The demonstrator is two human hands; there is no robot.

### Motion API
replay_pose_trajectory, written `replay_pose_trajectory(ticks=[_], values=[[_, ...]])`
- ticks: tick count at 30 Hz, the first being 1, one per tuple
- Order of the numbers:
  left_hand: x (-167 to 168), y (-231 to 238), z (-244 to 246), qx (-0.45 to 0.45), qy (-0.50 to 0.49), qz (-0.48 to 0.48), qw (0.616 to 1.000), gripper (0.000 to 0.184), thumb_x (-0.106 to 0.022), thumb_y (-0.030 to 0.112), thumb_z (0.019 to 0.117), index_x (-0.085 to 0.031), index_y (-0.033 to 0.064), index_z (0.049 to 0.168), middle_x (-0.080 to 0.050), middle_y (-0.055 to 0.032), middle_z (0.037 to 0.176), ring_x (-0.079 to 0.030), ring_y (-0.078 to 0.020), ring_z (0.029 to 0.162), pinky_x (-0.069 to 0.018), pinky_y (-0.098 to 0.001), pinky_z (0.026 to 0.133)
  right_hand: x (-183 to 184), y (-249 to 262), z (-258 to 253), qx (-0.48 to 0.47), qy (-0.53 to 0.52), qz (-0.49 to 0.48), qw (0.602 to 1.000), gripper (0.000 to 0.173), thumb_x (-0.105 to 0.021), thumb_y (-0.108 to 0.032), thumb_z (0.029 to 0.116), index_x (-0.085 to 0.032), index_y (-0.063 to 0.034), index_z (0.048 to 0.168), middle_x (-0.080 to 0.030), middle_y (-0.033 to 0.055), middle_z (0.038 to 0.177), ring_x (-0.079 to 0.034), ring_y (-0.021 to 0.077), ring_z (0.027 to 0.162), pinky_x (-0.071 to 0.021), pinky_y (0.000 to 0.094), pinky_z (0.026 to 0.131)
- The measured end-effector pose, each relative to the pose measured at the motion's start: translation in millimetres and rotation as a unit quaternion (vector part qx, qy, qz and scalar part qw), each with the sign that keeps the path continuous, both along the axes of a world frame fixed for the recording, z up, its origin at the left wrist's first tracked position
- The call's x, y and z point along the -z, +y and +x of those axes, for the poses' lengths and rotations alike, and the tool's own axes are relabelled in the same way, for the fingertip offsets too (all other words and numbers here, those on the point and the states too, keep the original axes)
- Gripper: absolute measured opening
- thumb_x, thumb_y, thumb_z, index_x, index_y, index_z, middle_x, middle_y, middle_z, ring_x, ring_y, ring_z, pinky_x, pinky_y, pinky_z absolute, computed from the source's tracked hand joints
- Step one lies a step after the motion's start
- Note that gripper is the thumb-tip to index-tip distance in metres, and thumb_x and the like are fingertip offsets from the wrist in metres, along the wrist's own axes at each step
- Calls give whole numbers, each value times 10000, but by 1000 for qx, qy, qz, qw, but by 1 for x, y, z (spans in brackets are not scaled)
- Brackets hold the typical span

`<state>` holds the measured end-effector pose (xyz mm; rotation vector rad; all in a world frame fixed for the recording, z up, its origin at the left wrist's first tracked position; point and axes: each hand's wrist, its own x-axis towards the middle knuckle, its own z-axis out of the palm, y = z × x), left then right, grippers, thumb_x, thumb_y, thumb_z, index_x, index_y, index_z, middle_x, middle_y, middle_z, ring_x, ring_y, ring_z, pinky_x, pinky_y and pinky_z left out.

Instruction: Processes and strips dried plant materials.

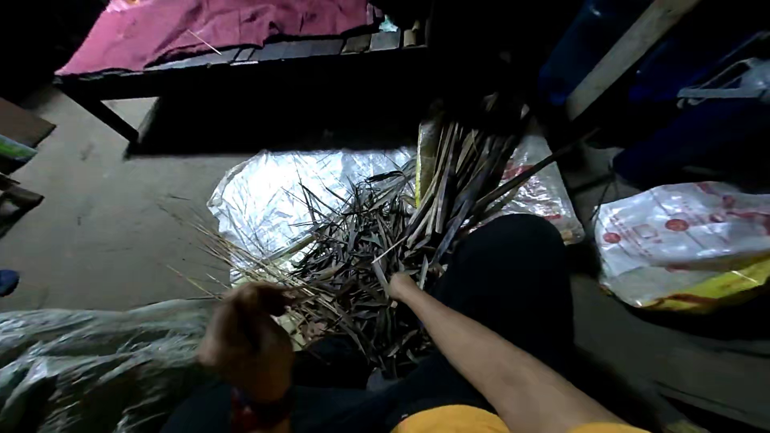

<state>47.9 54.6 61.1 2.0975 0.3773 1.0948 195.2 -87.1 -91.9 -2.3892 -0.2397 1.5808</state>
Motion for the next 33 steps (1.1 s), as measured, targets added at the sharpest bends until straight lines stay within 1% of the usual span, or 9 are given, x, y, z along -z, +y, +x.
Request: replay_pose_trajectory(ticks=[4,6,10,14,17,22,28,31,33], values=[[31,62,23,-121,98,-108,982,272,-460,125,1075,-596,-108,1040,-619,46,744,-602,56,605,-532,-141,580,-31,27,60,83,-24,149,985,416,-510,-180,1075,-537,39,1428,-553,289,1422,-552,390,1317,-424,545,1101],[56,95,28,-177,177,-136,958,309,-469,151,1082,-617,-119,1116,-614,-11,747,-567,33,574,-503,-165,564,-52,29,101,100,-46,199,974,358,-509,-175,1076,-576,17,1370,-613,279,1248,-616,376,1077,-483,556,933],[108,150,29,-246,385,-171,873,371,-423,186,1106,-612,-100,1247,-673,-216,985,-660,-216,783,-546,-398,775,-68,9,195,219,-143,183,948,321,-541,-202,1063,-594,-17,1320,-608,139,907,-561,204,675,-506,399,631],[150,177,22,-270,539,-204,771,506,-525,279,1078,-552,-158,1333,-558,-403,1328,-514,-528,1310,-358,-634,1114,-26,-27,249,391,-192,68,897,427,-552,-147,1050,-505,80,1409,-571,305,1355,-611,403,1194,-490,566,994],[167,161,15,-240,573,-236,747,518,-537,257,1073,-501,-142,1402,-555,-397,1339,-531,-530,1291,-385,-633,1097,53,-46,254,438,-166,-21,883,518,-609,-165,1023,-465,91,1449,-511,291,1452,-540,378,1330,-461,516,1081],[189,146,12,-146,564,-298,756,467,-519,177,1075,-457,-69,1467,-540,-341,1386,-688,-438,1051,-567,-571,894,97,-38,224,377,-109,-101,914,550,-634,-194,1015,-466,88,1456,-485,261,1513,-481,329,1426,-416,455,1153],[172,114,42,-56,532,-130,835,342,-525,83,1045,-606,-109,1317,-658,-345,1199,-666,-499,1065,-478,-636,978,36,-13,224,382,-154,-49,910,421,-575,-209,1043,-566,53,1373,-576,240,1423,-565,319,1342,-455,481,1103],[154,86,82,25,465,-204,861,307,-523,90,1052,-634,-93,1272,-693,-286,1141,-701,-384,1024,-525,-552,957,-23,18,198,375,-133,80,914,433,-640,-186,1016,-541,81,1343,-620,231,1196,-622,279,1004,-512,441,890],[138,61,113,78,415,-370,827,336,-429,130,1102,-582,-74,1319,-681,-210,1147,-701,-231,940,-577,-398,867,-65,27,141,353,-85,163,917,442,-645,-216,1024,-528,79,1331,-606,181,1030,-572,220,790,-505,399,754]])
